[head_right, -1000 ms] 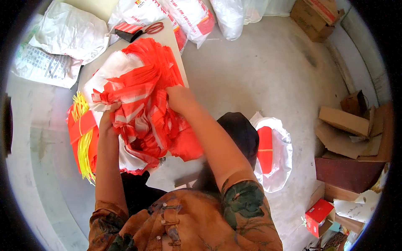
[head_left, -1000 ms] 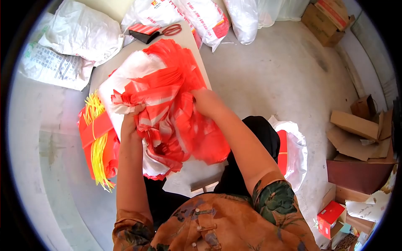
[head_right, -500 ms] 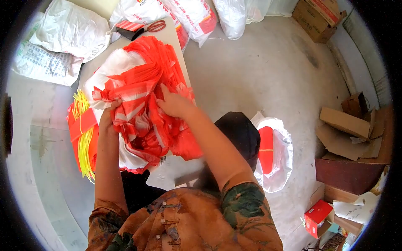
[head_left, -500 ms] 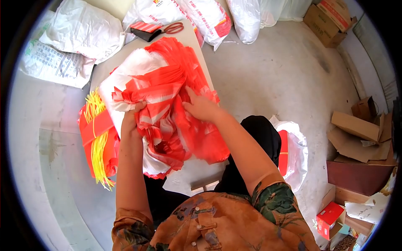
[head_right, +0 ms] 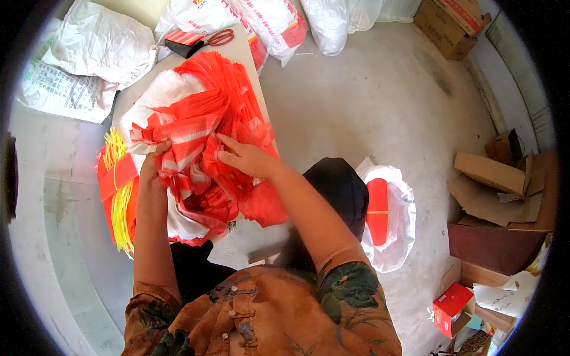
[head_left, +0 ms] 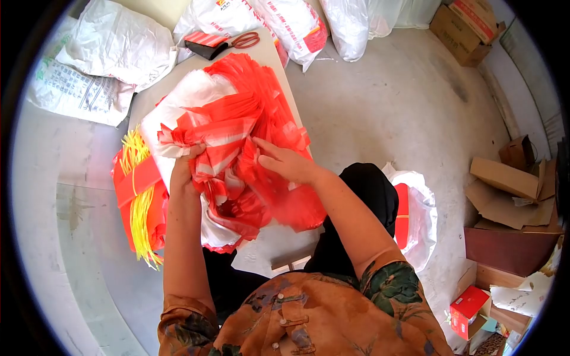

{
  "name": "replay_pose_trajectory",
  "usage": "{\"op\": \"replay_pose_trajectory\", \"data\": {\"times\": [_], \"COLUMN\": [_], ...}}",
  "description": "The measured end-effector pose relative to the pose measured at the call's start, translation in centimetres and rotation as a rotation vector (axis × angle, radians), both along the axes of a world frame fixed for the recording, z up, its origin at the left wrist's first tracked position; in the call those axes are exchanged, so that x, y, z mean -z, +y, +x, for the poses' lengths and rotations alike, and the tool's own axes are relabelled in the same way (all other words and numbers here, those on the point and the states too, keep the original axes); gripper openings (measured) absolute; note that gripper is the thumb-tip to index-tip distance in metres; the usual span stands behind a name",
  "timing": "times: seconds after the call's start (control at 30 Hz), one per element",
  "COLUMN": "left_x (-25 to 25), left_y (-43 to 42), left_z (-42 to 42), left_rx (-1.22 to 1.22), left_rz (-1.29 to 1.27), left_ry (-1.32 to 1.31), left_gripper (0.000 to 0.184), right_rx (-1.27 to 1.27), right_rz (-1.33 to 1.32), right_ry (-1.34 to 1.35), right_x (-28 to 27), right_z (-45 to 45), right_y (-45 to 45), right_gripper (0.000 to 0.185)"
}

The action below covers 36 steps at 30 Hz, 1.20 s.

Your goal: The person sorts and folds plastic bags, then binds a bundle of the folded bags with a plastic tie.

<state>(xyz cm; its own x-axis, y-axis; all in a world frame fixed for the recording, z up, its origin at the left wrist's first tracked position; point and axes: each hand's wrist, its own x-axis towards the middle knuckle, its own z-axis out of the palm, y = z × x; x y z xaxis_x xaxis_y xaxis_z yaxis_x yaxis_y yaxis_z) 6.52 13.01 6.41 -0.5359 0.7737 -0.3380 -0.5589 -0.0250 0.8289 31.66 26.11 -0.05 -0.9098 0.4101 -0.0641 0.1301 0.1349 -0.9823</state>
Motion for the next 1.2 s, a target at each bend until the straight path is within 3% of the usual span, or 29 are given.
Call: {"op": "replay_pose_trajectory", "data": {"times": [0.07, 0.17, 0.27, 0.37, 0.47, 0.6, 0.7, 0.83, 0.93, 1.03, 1.13, 1.2], "left_x": [-0.4, -0.9, -1.2, -0.7, -1.2, -0.3, -0.1, -0.4, -0.7, -1.4, -1.2, -1.1], "left_y": [0.1, 0.3, 0.2, 0.2, 0.2, 0.2, 0.2, 0.1, 0.2, 0.1, 0.2, 0.1], "left_z": [0.6, 0.9, 1.1, 0.5, 1.0, 0.1, -0.3, 0.2, 0.7, 1.3, 1.1, 0.9], "left_rx": [-0.03, -0.021, -0.031, -0.033, -0.033, -0.027, -0.013, 0.009, -0.001, -0.018, -0.023, -0.028], "left_rz": [0.017, -0.021, -0.03, -0.039, -0.048, -0.079, -0.078, -0.03, -0.015, -0.041, -0.049, -0.045], "left_ry": [-0.007, -0.01, -0.01, -0.018, 0.003, -0.008, -0.019, -0.011, 0.019, 0.023, 0.012, 0.0], "left_gripper": [0.05, 0.052, 0.053, 0.053, 0.051, 0.052, 0.055, 0.054, 0.054, 0.054, 0.053, 0.052], "right_rx": [-0.052, -0.082, -0.064, -0.17, -0.29, -0.44, -0.575, 0.11, 0.353, 0.345, 0.476, 0.497], "right_rz": [-0.056, -0.091, -0.042, 0.181, 0.207, 0.036, -0.052, -0.555, -0.053, 0.089, 0.043, 0.16], "right_ry": [0.086, -0.06, -0.075, -0.047, -0.049, -0.159, -0.06, 0.177, 0.224, 0.213, 0.124, 0.066], "right_x": [0.1, -0.2, -2.2, -0.3, -1.0, -2.5, -3.1, -3.7, -3.5, -4.3, -1.7, -0.4], "right_z": [0.2, 0.0, 0.7, 0.8, 2.3, 4.5, 6.1, 6.2, 4.8, 2.8, 0.9, -0.1], "right_y": [0.3, 0.1, -1.3, -1.8, -2.7, -4.0, -3.8, -1.1, -0.1, -1.2, -1.2, -0.9], "right_gripper": [0.074, 0.073, 0.067, 0.06, 0.056, 0.056, 0.055, 0.038, 0.038, 0.048, 0.053, 0.056]}}
